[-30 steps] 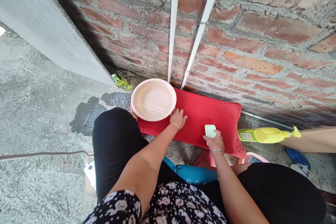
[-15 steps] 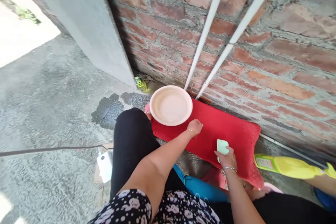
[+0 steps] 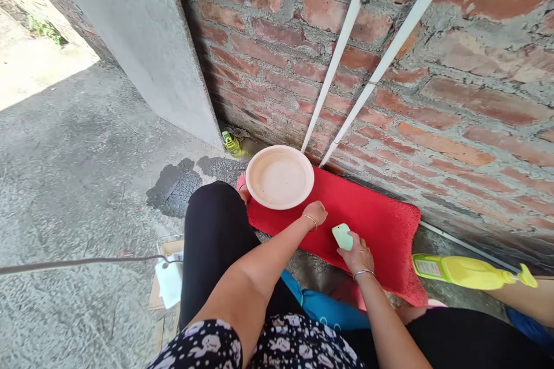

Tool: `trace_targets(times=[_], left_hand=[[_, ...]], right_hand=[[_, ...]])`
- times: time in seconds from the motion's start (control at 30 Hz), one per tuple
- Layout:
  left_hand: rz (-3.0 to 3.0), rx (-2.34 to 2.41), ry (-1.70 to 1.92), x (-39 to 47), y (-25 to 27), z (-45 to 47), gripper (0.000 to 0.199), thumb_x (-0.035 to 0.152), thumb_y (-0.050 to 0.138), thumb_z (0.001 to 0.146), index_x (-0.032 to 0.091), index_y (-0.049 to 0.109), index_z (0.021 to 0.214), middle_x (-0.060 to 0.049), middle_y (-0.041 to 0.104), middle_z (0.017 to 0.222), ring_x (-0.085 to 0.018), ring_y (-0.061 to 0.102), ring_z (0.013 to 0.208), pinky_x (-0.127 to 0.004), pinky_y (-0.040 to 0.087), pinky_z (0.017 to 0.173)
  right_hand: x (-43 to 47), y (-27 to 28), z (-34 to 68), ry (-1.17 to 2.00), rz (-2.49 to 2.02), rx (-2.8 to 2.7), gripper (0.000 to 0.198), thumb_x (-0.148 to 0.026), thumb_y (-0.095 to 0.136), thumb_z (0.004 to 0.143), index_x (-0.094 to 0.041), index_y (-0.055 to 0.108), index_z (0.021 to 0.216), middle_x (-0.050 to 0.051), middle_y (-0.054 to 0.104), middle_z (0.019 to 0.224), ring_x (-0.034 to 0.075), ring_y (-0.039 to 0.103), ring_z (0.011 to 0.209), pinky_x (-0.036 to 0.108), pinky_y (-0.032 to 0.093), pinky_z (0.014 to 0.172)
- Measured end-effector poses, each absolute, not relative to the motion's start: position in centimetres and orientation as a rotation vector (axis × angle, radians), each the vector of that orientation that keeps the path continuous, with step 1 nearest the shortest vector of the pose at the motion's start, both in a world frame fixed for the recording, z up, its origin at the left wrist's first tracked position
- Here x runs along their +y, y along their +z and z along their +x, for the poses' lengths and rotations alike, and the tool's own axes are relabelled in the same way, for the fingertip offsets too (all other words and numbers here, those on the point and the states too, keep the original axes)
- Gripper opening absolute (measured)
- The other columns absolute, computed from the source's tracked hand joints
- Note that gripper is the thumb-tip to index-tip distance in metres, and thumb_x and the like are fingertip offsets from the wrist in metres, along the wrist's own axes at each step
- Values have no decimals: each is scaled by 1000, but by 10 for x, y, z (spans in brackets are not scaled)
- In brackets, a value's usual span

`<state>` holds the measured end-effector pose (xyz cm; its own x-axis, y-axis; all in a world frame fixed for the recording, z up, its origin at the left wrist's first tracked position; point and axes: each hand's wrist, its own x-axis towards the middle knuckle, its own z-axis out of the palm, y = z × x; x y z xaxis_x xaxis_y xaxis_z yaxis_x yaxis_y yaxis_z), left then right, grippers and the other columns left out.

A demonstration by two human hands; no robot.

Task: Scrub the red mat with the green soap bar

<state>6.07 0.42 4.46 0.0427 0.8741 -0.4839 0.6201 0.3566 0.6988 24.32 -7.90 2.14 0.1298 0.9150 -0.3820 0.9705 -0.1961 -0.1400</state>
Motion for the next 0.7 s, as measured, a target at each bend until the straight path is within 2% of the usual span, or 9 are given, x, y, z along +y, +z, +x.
trace_targets(times=[0.1,0.17,0.23,0.3,0.37,0.43,0.5,0.7], left_hand=[[1324,1623,472,11,56,54,14,24,55,79,18,64,88,-3,67,81,-13,60,75,-25,46,72],[1216,1584,654,20,63,39,12,23,55,78,19,63,85,2,62,67,-10,56,63,-23,45,66],[1035,1593,829,29,71,15,8,21,55,76,19,61,81,5,55,57,-9,51,55,-22,44,61],[821,1661,934,35,78,-13,5,19,56,74,19,58,79,6,49,53,-8,48,50,-22,43,58],[598,1693,1010,37,84,-36,5,19,57,73,19,55,77,7,47,52,-8,48,48,-22,43,56],[441,1660,1041,36,88,-50,7,20,57,73,19,51,76,6,47,53,-8,48,47,-23,44,55],[403,1610,1034,34,89,-55,8,21,57,73,19,49,74,6,48,54,-7,49,47,-23,45,54],[550,1795,968,40,65,-64,5,19,54,73,19,54,77,4,51,56,-9,53,51,-23,45,56]], right_hand=[[-70,25,241,-657,2355,1898,63,-40,63,69,-24,45,126,9,54,112,26,58,94,36,43,78],[-59,31,231,-842,2499,1882,64,-43,66,65,-25,47,124,8,56,110,26,58,94,36,44,78],[-47,40,214,-1192,2667,1799,67,-47,68,63,-25,48,122,6,60,102,24,60,89,34,46,74],[-34,52,192,-1683,2739,1681,67,-52,68,62,-25,49,121,3,62,92,21,61,81,32,48,69],[-21,66,167,-2188,2629,1573,63,-53,68,63,-24,52,117,1,63,85,18,61,73,29,48,63],[-8,79,142,-2551,2442,1470,56,-52,68,64,-22,56,110,0,63,77,16,60,66,26,47,56],[3,88,120,-2717,2325,1395,50,-50,69,64,-21,59,104,-1,61,71,14,58,61,24,44,50],[20,88,86,-2847,2193,1333,36,-47,64,70,-21,59,95,-2,59,70,12,54,59,23,43,47]])
